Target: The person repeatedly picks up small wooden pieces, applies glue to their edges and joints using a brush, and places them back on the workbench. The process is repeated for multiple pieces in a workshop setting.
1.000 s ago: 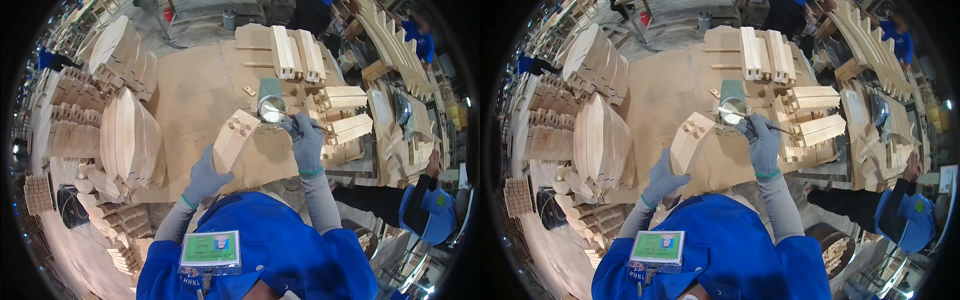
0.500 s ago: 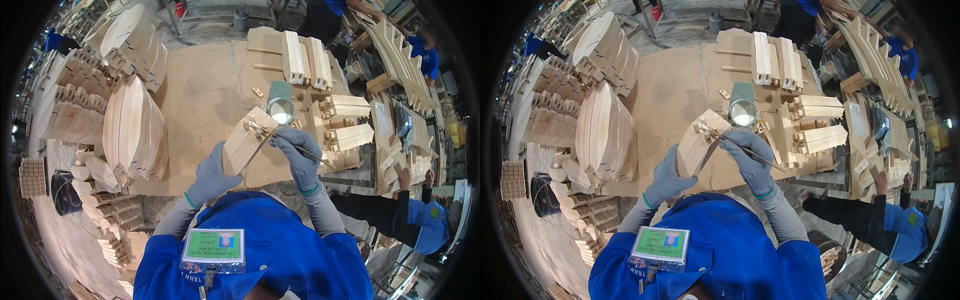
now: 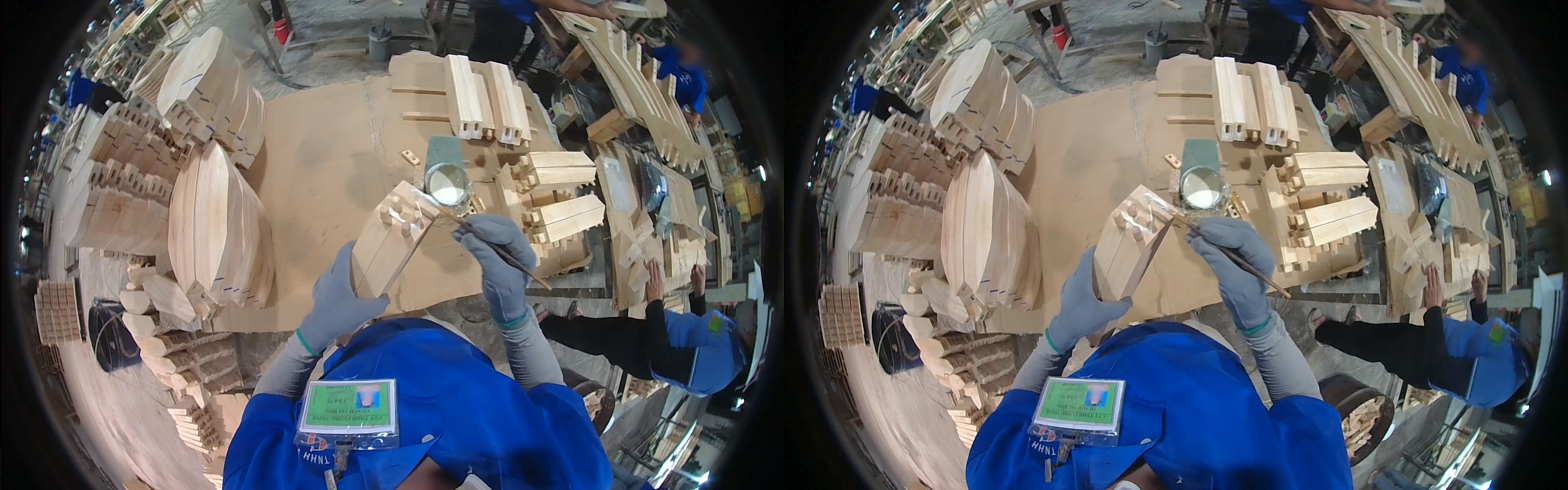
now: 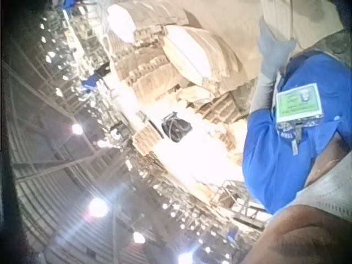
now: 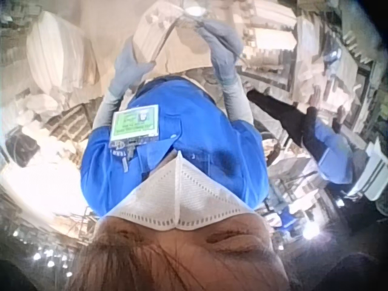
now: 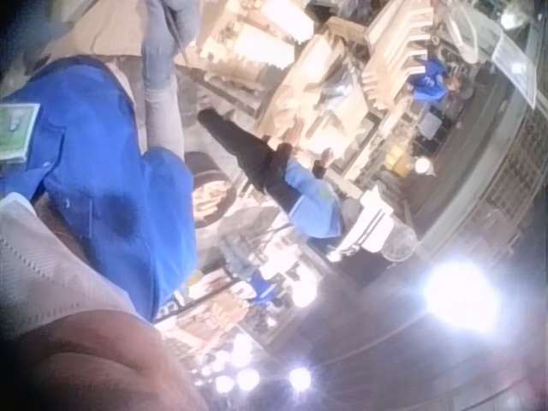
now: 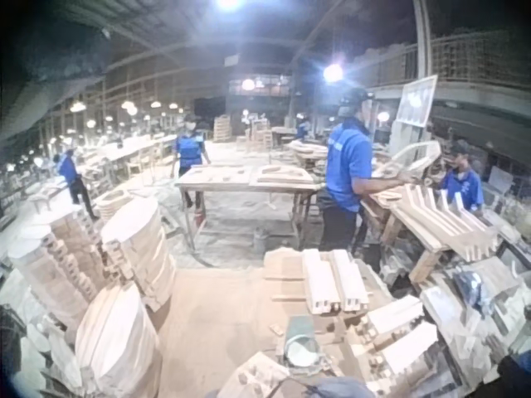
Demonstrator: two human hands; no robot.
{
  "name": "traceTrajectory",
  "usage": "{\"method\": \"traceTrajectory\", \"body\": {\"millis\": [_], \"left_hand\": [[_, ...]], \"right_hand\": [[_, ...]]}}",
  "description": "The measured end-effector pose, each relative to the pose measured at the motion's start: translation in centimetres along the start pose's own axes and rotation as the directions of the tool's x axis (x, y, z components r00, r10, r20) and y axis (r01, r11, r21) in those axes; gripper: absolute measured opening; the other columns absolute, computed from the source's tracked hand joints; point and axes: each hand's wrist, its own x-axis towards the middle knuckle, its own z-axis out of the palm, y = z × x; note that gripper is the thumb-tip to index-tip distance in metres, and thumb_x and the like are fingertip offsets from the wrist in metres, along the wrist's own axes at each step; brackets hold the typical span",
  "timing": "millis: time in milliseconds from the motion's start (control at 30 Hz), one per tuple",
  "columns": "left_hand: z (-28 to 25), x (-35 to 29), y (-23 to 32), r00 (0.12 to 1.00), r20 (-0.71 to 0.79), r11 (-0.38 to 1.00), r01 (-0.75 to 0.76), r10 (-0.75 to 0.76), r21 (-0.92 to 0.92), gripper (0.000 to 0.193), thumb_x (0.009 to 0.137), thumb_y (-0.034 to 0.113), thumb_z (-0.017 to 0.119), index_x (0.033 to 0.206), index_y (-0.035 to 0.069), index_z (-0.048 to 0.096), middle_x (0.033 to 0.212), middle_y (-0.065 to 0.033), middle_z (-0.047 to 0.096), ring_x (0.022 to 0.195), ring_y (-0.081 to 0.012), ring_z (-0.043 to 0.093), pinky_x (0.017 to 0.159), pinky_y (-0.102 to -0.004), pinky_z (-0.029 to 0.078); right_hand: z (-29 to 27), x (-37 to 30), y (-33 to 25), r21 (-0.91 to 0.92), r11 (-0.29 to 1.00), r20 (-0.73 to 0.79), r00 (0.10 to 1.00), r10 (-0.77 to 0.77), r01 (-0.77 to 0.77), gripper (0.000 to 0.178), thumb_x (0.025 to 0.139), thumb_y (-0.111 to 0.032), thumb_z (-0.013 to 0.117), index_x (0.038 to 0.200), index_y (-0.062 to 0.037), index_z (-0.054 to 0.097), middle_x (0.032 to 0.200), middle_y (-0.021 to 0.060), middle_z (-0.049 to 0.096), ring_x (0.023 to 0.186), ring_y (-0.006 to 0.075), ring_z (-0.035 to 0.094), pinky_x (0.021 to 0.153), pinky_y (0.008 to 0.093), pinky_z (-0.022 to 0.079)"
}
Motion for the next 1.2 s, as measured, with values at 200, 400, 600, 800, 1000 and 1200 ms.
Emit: {"method": "traceTrajectory", "body": {"millis": [200,400,600,800,1000,1200], "left_hand": [[1.0,-1.0,-0.4,0.988,-0.084,0.98,-0.111,0.126,0.163,0.093,0.058,0.029,0.078,0.135,0.003,0.033,0.114,-0.0202,0.057,0.102,-0.0347,0.06,0.086,-0.0416,0.047],[1.1,-1.2,0.3,0.993,-0.072,0.982,-0.083,0.097,0.167,0.093,0.058,0.029,0.078,0.135,0.001,0.032,0.11,-0.0208,0.059,0.097,-0.0357,0.062,0.082,-0.0428,0.049],[1.5,-1.3,0.4,0.978,-0.11,0.975,-0.161,0.179,0.154,0.09,0.061,0.028,0.076,0.135,0.0,0.032,0.108,-0.0218,0.058,0.092,-0.037,0.062,0.08,-0.0433,0.049],[1.7,-1.2,0.0,0.973,-0.165,0.974,-0.129,0.16,0.188,0.091,0.061,0.028,0.076,0.135,0.0,0.031,0.109,-0.0215,0.058,0.092,-0.0371,0.062,0.079,-0.0429,0.049],[2.1,-0.8,-0.5,0.956,-0.187,0.958,-0.184,0.227,0.219,0.092,0.061,0.027,0.076,0.136,0.002,0.031,0.11,-0.0207,0.058,0.092,-0.0358,0.062,0.078,-0.0435,0.049],[2.2,-0.4,-0.4,0.961,-0.171,0.967,-0.187,0.217,0.175,0.091,0.06,0.026,0.078,0.136,0.002,0.033,0.105,-0.0192,0.061,0.089,-0.0349,0.064,0.076,-0.0421,0.051]], "right_hand": [[0.0,-0.5,0.8,-0.075,0.997,0.054,0.999,-0.004,0.008,0.01,0.08,0.005,0.064,0.089,0.0033,0.063,0.09,0.0114,0.065,0.084,0.0174,0.063,0.076,0.0276,0.051],[-0.3,-0.9,0.4,0.008,1.0,0.012,0.999,0.03,-0.03,0.009,0.084,0.006,0.057,0.092,0.0052,0.061,0.085,0.0126,0.064,0.075,0.016,0.063,0.072,0.027,0.051],[-0.8,-0.9,0.9,0.021,0.999,-0.044,0.998,0.035,-0.035,0.008,0.086,0.006,0.054,0.092,0.0052,0.059,0.083,0.0136,0.063,0.075,0.0174,0.063,0.072,0.0281,0.051],[-2.3,-1.9,0.7,0.128,0.992,0.058,0.998,0.013,-0.021,0.007,0.087,0.003,0.054,0.093,0.0045,0.057,0.083,0.014,0.062,0.074,0.0173,0.062,0.071,0.0294,0.052],[-1.8,-1.6,0.8,0.438,0.875,-0.118,0.952,0.283,-0.206,0.005,0.088,0.0,0.057,0.088,0.0047,0.058,0.079,0.0124,0.063,0.071,0.0171,0.063,0.065,0.0288,0.054],[-1.7,-1.0,1.3,0.586,0.76,-0.123,0.896,0.427,-0.282,0.005,0.089,-0.003,0.057,0.09,0.0017,0.057,0.078,0.0119,0.062,0.067,0.0169,0.062,0.063,0.0294,0.054]]}}
